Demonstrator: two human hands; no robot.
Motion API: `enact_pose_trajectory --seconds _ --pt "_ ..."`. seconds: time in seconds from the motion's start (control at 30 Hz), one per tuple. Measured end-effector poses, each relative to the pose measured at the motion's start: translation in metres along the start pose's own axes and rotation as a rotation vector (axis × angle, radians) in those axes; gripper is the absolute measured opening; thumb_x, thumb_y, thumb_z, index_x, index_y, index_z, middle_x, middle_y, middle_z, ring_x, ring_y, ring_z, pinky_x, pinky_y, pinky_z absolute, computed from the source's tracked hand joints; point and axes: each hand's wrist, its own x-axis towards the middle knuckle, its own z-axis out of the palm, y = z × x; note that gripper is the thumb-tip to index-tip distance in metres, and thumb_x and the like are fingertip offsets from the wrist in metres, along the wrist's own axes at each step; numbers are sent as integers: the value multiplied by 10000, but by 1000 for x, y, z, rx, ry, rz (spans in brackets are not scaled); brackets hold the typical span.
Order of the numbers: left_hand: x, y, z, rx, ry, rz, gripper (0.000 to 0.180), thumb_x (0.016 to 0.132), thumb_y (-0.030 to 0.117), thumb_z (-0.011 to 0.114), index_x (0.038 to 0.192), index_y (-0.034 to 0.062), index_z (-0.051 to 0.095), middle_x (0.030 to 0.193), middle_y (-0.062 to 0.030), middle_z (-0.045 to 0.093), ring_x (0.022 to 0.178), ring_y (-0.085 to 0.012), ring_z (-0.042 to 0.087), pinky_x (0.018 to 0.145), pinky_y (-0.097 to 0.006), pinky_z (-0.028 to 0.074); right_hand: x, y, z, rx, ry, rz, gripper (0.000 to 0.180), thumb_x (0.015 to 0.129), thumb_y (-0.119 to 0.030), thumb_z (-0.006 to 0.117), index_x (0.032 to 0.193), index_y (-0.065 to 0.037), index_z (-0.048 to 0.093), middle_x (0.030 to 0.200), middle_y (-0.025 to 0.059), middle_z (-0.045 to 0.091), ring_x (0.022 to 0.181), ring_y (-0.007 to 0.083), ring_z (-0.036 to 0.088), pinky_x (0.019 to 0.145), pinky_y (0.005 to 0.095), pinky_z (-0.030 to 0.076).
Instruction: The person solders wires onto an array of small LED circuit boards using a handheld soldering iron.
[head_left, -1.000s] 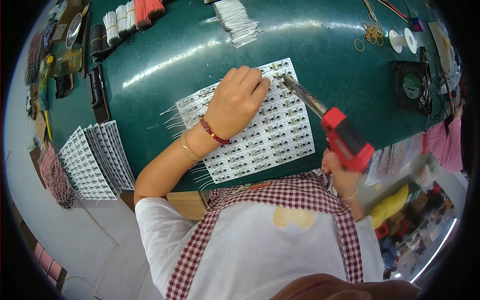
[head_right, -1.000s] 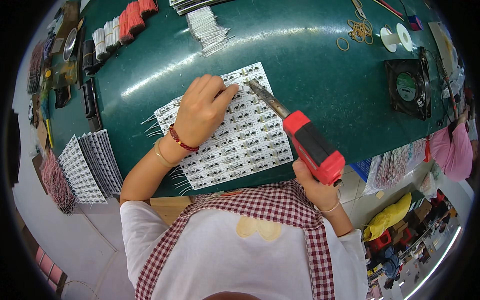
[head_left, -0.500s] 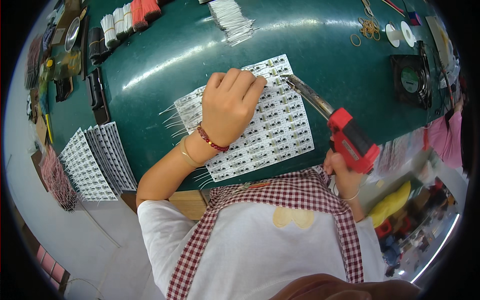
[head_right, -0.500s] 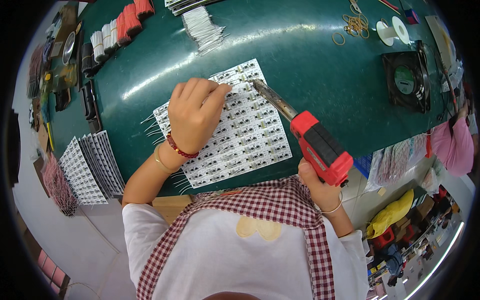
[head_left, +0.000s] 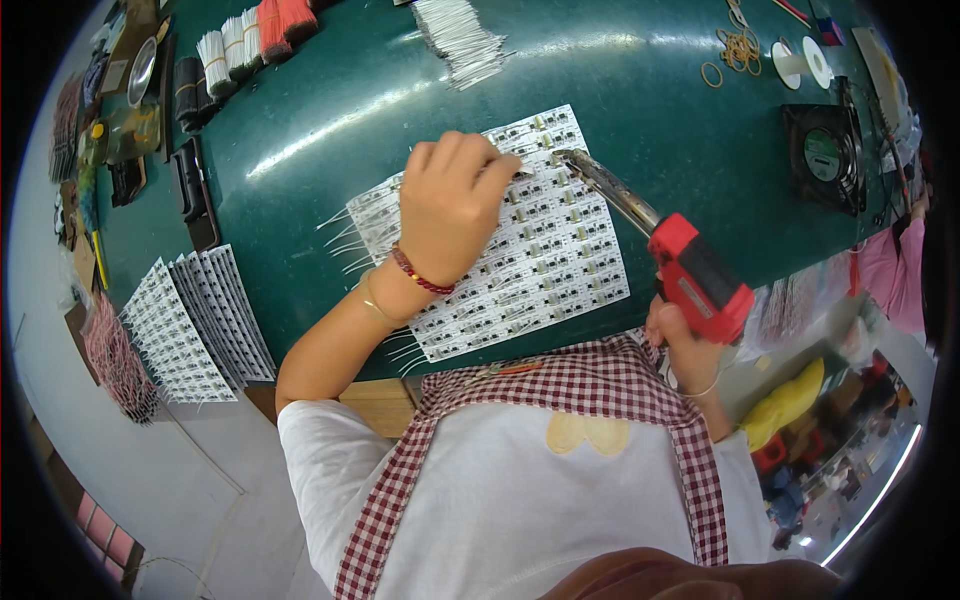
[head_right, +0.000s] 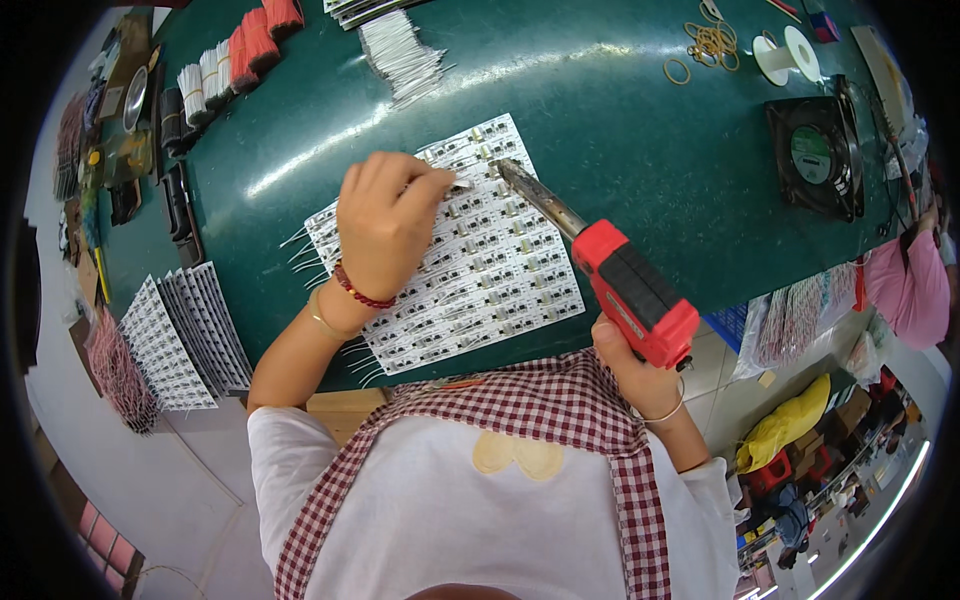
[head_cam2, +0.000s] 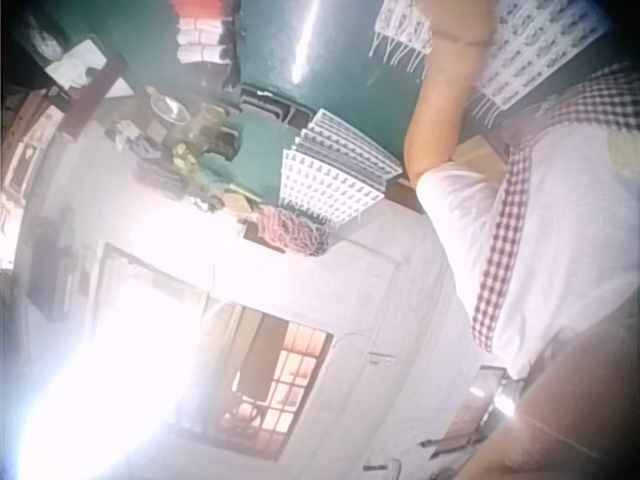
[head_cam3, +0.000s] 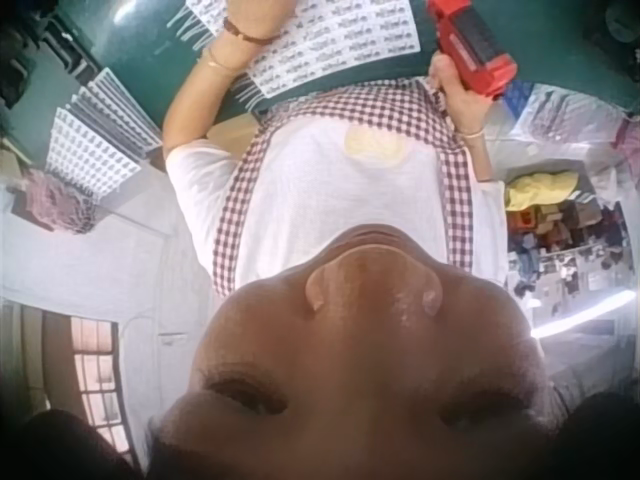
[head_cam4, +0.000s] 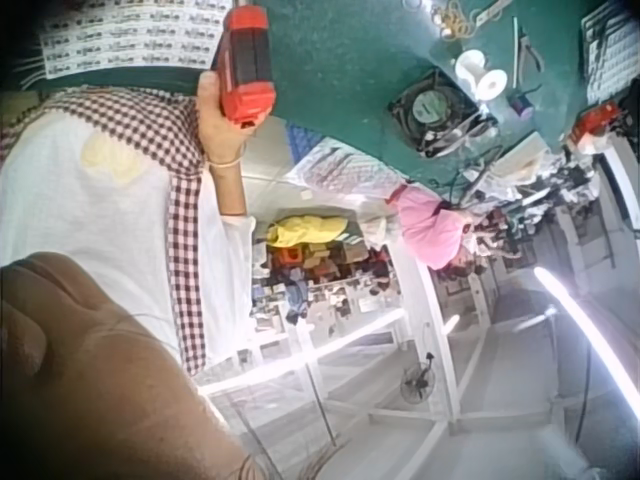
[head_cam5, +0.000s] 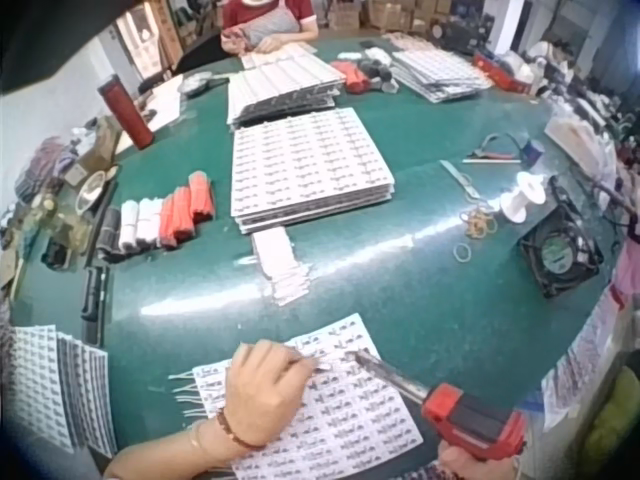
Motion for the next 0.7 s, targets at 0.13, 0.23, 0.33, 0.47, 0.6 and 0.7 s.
enact_pose_trajectory --seconds 0.13,0.23,0.33,0.47,0.6,0.7 --pt "-2 -8 -7 -8 7 -118 139 663 34 707 774 111 671 768 11 578 765 -179 548 677 -325 395 1 0 -1 22 24 -17 403 907 -177 596 1200 67 463 615 61 499 500 116 463 497 247 402" --pt "-1 -7 -10 -53 -1 -154 116 690 53 723 770 116 669 791 21 598 786 -172 557 715 -322 386 4 -4 0 40 27 3 406 903 -173 598 1200 68 461 614 58 498 494 114 460 493 247 402" --pt "-4 -5 -7 -40 -30 -174 120 697 55 733 769 123 666 814 35 608 814 -163 561 752 -324 372 5 -7 1 57 20 -2 409 901 -176 603 1199 67 463 616 58 499 489 114 458 488 247 401" --pt "-7 -3 -6 -32 -50 -152 126 715 48 727 813 111 680 835 19 617 822 -182 563 748 -338 363 4 -5 2 127 54 -28 407 900 -185 603 1194 64 470 615 64 500 485 115 454 487 251 405" --pt "-8 -5 -5 -34 -50 -117 126 713 60 731 816 115 684 845 19 617 826 -182 557 732 -333 356 3 -3 2 163 77 -49 404 901 -188 600 1191 65 476 614 69 501 484 118 454 489 254 411" --pt "-8 -8 -3 -61 -52 -106 129 712 60 731 818 116 685 839 17 616 826 -183 553 730 -332 352 5 -4 1 190 88 -45 399 902 -189 598 1186 66 480 611 71 502 484 120 456 488 255 412"
